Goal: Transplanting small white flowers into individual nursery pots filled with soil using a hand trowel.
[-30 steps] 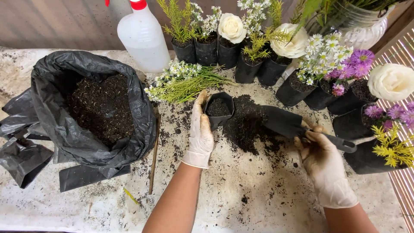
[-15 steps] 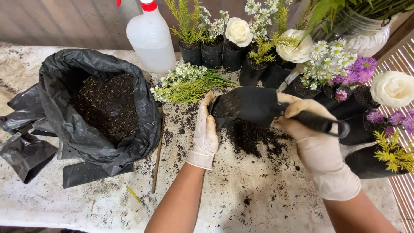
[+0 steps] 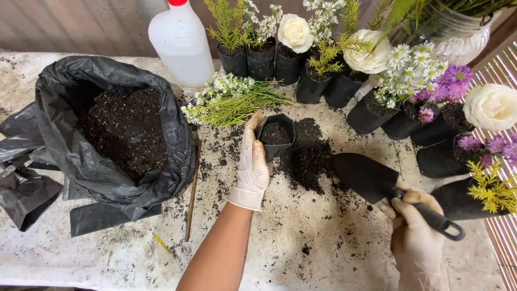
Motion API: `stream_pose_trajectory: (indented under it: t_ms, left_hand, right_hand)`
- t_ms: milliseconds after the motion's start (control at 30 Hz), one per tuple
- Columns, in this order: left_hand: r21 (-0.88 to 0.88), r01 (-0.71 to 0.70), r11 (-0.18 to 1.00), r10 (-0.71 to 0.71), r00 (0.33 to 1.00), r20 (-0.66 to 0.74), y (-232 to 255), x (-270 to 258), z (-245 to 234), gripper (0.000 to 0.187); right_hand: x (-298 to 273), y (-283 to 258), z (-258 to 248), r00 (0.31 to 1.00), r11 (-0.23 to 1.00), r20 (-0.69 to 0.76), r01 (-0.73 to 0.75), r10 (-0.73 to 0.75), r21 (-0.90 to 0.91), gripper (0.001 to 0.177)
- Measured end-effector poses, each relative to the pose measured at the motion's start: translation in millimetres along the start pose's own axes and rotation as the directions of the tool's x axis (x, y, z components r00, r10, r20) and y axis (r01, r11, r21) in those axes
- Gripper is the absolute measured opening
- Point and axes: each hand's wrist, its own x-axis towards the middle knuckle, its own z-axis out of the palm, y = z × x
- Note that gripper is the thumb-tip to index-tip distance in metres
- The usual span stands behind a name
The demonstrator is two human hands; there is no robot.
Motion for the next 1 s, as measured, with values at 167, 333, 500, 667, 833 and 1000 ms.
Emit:
stream_pose_trajectory:
  t_ms: [167, 333, 500, 667, 833, 1000]
  left_hand:
    - [0.058, -0.042, 0.997, 0.041, 0.999, 0.013, -5, -1, 0, 0.084]
    - [0.044, -0.007, 0.999, 0.007, 1.0, 0.0, -1, -1, 0, 0.087]
    - [-0.056, 0.029, 0.998, -0.031, 0.999, -0.037, -13, 1, 0, 0.086]
    - [-0.308, 0.195, 0.931, -0.224, 0.973, -0.062, -16, 5, 3, 0.083]
    - [-0.073, 0.164, 0.984, -0.17, 0.981, -0.097, -6, 5, -1, 0.079]
    - [0.082, 0.025, 0.996, -0.017, 0.994, -0.106, 19, 11, -8, 0.073]
  right_hand:
    - [7, 4, 32, 0.965, 0.965, 0.009, -0.261, 0.261, 0.032, 0.024]
    - [11, -9, 51, 0.878, 0.85, -0.048, -0.445, 0.476, 0.283, 0.026]
    - [8, -46, 61, 0.907, 0.872, -0.06, -0.381, 0.417, 0.306, 0.024]
    - [20, -84, 98, 0.939, 0.931, 0.081, -0.343, 0.335, 0.127, 0.022]
    - [17, -99, 140, 0.92, 0.994, 0.379, -0.107, 0.099, 0.0, 0.02]
    - [-13, -117, 158, 0.652, 0.829, 0.682, 0.546, -0.332, -0.119, 0.032]
